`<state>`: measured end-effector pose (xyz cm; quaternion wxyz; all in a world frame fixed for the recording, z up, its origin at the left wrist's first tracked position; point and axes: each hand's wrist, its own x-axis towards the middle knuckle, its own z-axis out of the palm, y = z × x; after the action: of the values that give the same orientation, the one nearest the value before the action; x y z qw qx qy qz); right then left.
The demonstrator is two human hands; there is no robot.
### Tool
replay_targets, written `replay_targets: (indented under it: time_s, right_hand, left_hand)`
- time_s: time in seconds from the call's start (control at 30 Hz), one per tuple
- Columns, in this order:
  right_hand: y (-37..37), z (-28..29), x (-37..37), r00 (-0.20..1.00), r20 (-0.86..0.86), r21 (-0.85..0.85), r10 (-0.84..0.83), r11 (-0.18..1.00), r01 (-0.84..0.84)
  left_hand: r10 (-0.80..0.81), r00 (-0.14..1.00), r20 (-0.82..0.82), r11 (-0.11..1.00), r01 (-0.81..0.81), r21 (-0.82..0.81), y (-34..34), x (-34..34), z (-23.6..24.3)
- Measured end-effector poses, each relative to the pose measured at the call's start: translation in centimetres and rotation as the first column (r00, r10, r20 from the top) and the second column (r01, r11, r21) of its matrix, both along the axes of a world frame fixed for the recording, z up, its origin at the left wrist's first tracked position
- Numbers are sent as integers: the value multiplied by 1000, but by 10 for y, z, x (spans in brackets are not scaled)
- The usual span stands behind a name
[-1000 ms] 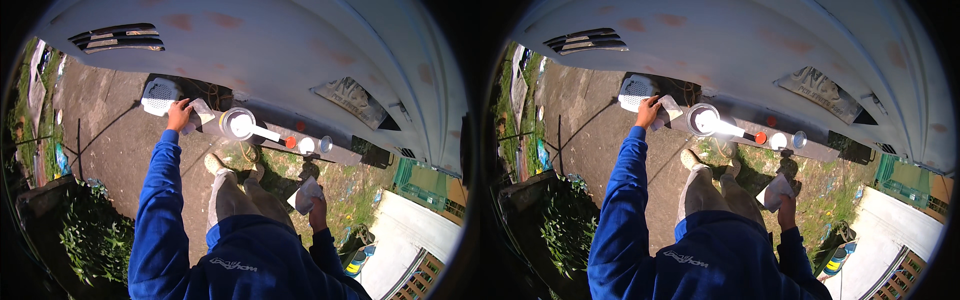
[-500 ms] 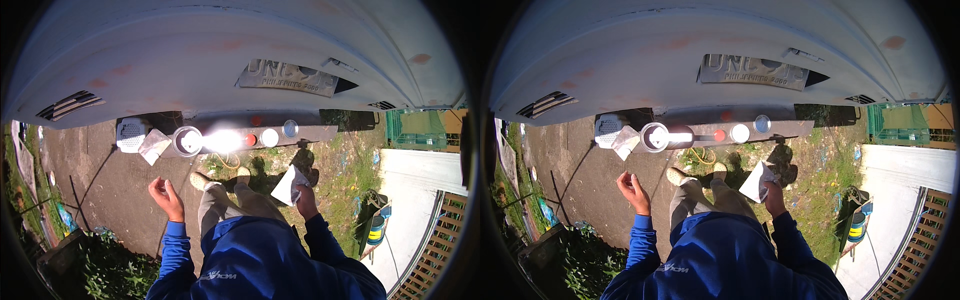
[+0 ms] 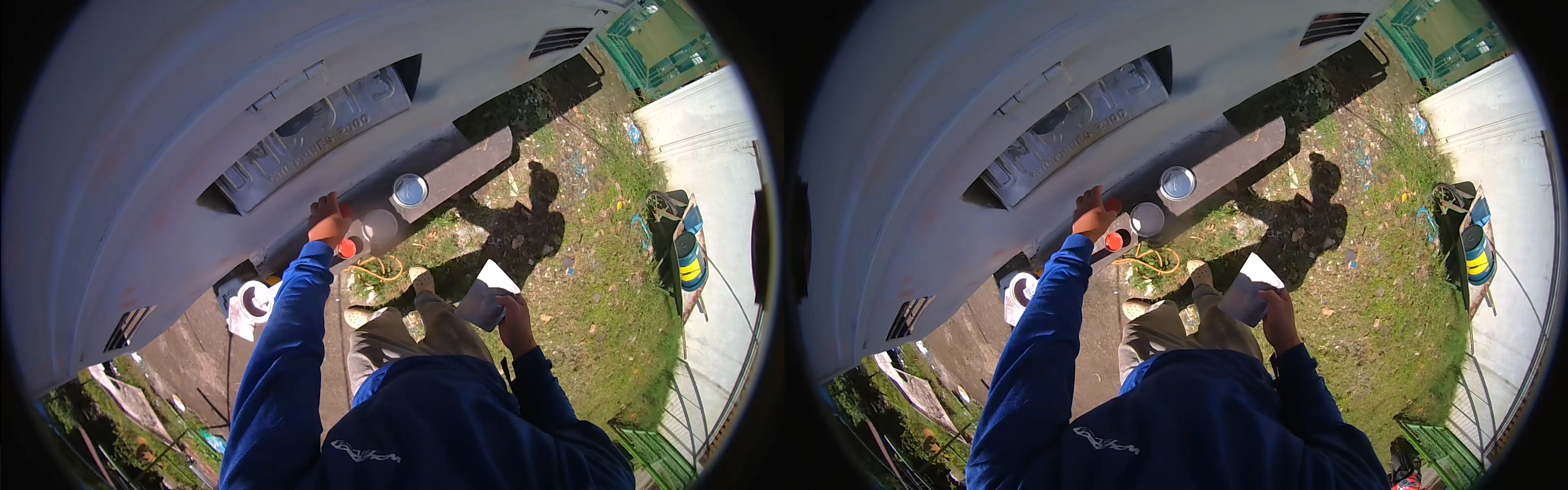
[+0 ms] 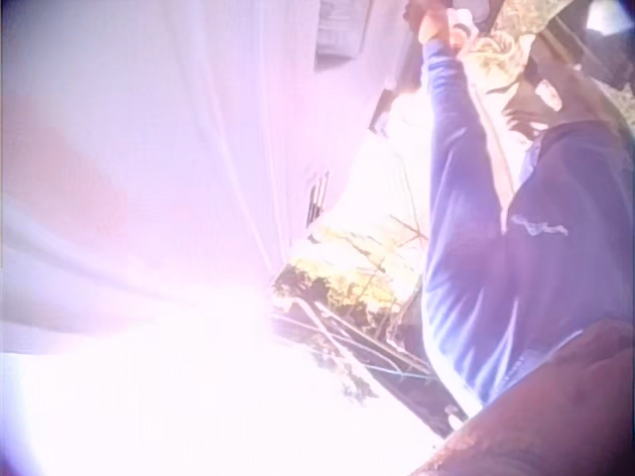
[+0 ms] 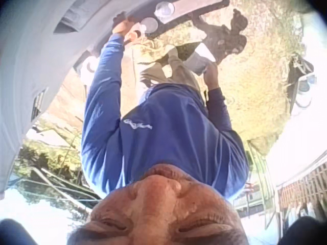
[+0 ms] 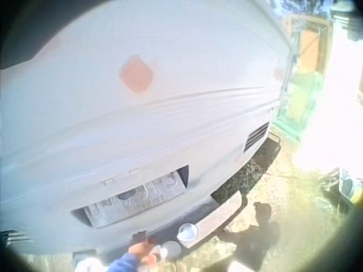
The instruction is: The person uses pliers and a metal bar to pry and adjust the rim of a vehicle tire. They then walk to the rear of the vehicle and handle several small paint cans and a plastic bag, placing them on the bumper.
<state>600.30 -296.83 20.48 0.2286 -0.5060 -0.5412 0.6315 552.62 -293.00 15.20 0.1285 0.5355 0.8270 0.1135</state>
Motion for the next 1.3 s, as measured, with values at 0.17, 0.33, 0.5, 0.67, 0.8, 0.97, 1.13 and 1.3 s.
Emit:
replay_targets:
  time_s: [0.17,0.33,0.5,0.67,0.8,0.97,1.13,1.3]
  right_hand:
    - [-8,2,30,675,-91,-593,-732,585,554]
    - [-10,-11,51,615,-62,-616,-786,515,596]
    - [-2,-15,46,620,-82,-610,-781,531,588]
    - [6,-15,38,635,-74,-613,-769,538,579]
    - [6,-22,38,643,-101,-601,-759,562,569]
    - [4,-19,40,663,-123,-588,-739,592,551]
    - [-2,-19,44,646,-106,-575,-756,576,581]
    - [21,7,32,714,-177,-506,-678,684,525]
  left_hand:
    - [-124,989,-87,955,95,-282,32,11,-26]
    - [-103,985,-137,921,43,-388,38,23,-41]
    - [-104,974,-202,927,21,-374,36,25,-52]
    - [-119,963,-243,917,12,-399,39,29,-56]
    - [-129,962,-242,921,26,-388,38,25,-63]
    - [-90,970,-224,923,-3,-384,38,20,-70]
    - [-4,987,-160,936,-53,-348,48,39,-36]
    - [295,881,370,941,-200,-274,54,27,0]
